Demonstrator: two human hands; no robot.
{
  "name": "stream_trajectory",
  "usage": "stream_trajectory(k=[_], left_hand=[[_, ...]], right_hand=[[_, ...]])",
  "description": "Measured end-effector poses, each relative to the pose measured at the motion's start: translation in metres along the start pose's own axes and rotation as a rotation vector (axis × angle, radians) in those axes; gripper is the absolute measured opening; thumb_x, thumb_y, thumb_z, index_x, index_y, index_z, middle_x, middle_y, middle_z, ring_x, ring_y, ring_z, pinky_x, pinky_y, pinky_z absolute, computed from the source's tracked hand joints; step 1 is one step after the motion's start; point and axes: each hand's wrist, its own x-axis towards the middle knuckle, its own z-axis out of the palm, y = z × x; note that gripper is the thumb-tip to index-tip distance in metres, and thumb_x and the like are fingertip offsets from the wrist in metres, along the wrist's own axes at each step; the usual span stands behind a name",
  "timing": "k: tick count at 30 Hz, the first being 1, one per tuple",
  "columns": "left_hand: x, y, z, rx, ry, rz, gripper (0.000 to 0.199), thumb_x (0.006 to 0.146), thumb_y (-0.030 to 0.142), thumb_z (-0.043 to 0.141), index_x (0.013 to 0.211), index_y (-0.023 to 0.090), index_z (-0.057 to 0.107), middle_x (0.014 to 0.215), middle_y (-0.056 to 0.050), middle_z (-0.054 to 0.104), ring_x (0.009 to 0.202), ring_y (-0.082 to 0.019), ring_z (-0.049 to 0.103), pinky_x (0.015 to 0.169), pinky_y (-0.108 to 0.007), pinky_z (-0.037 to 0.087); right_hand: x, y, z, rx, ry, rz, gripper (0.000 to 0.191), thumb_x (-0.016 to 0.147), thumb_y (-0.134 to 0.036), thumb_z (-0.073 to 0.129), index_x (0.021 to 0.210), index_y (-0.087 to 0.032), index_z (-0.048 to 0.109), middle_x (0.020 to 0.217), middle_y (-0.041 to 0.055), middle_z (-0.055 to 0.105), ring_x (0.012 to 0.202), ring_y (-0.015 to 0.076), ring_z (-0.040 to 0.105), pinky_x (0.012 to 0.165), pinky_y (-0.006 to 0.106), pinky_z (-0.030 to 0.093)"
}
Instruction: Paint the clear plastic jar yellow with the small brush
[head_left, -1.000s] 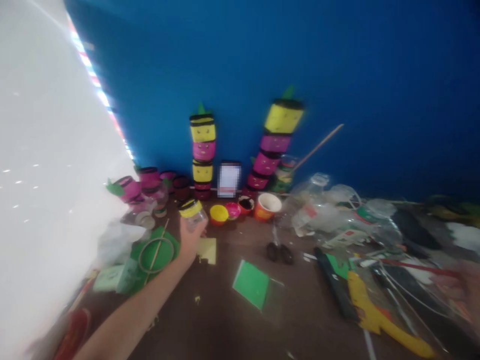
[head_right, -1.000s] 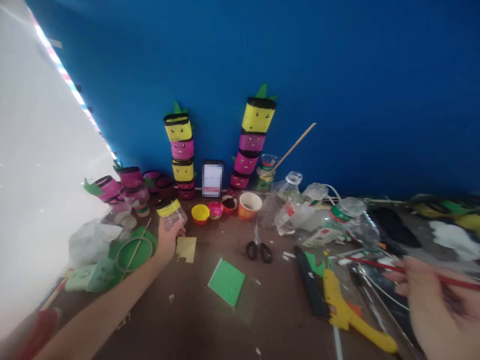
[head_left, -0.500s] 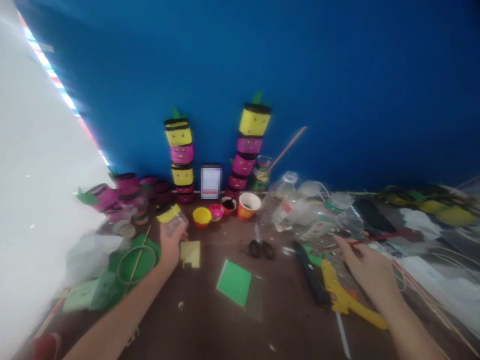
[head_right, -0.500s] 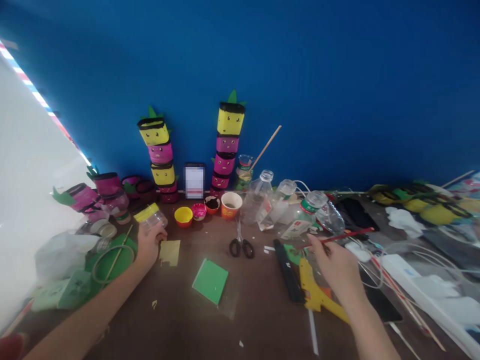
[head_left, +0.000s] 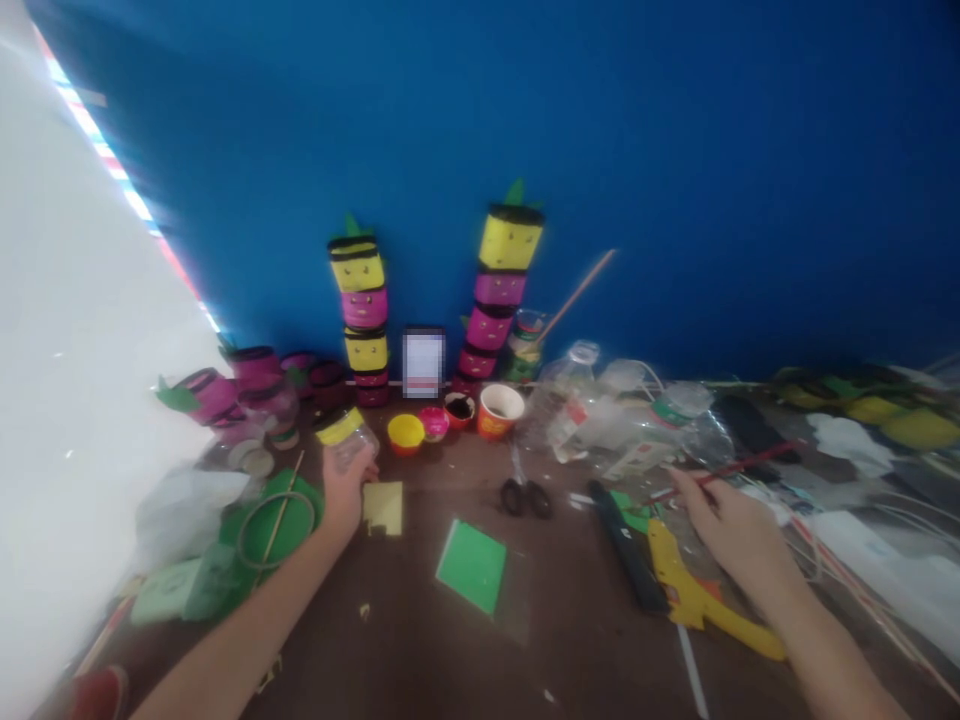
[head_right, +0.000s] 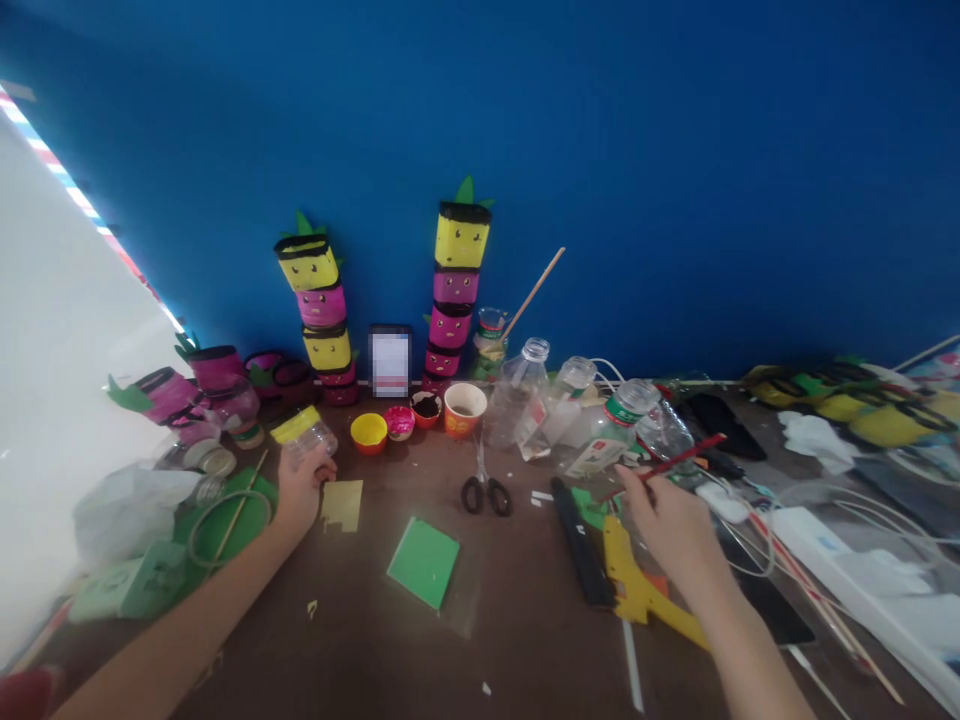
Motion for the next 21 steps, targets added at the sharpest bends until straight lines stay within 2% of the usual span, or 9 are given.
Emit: stream_trajectory(k=[3,5,12,21], left_hand=[[0.000,0.000,0.000,0.000,-0.002,0.007,0.041,0.060,0.034,0.071,0.089,0.019,0.047,0.064,0.006,0.058,0.045,-0.007,0.052,0.042,-0.019,0.041],[0.000,0.000,0.001,-0.005,-0.001,0.008,0.041,0.060,0.034,0.071,0.090,0.019,0.046,0.064,0.006,0.058,0.045,-0.007,0.052,0.042,-0.018,0.041],[0.000,0.000,0.000,-0.001,-0.006,0.006,0.041,0.060,0.034,0.071,0.088,0.019,0.046,0.065,0.005,0.058,0.045,-0.007,0.052,0.042,-0.018,0.041],[0.000,0.001,0.001,-0.003,-0.008,0.004,0.042,0.060,0.034,0.071,0.089,0.019,0.046,0.069,0.005,0.059,0.045,-0.007,0.053,0.041,-0.018,0.041]], right_hand=[[0.001,0.002,0.005,-0.086,-0.183,0.093,0.042,0.076,-0.054,0.031,0.049,-0.025,0.045,0.047,0.0102,0.058,0.051,0.0288,0.059,0.051,0.034,0.040],[0.001,0.000,0.006,-0.090,-0.234,0.104,0.037,0.074,-0.052,0.031,0.051,-0.025,0.039,0.049,0.0111,0.057,0.055,0.0301,0.060,0.055,0.036,0.041],[0.004,-0.003,0.005,-0.076,-0.299,0.099,0.029,0.078,-0.041,0.034,0.054,-0.025,0.039,0.057,0.0121,0.060,0.063,0.0298,0.061,0.062,0.036,0.041],[0.008,-0.017,0.003,-0.057,-0.357,0.211,0.019,0.081,-0.025,0.042,0.063,-0.022,0.046,0.068,0.0125,0.061,0.075,0.0265,0.061,0.070,0.032,0.039]])
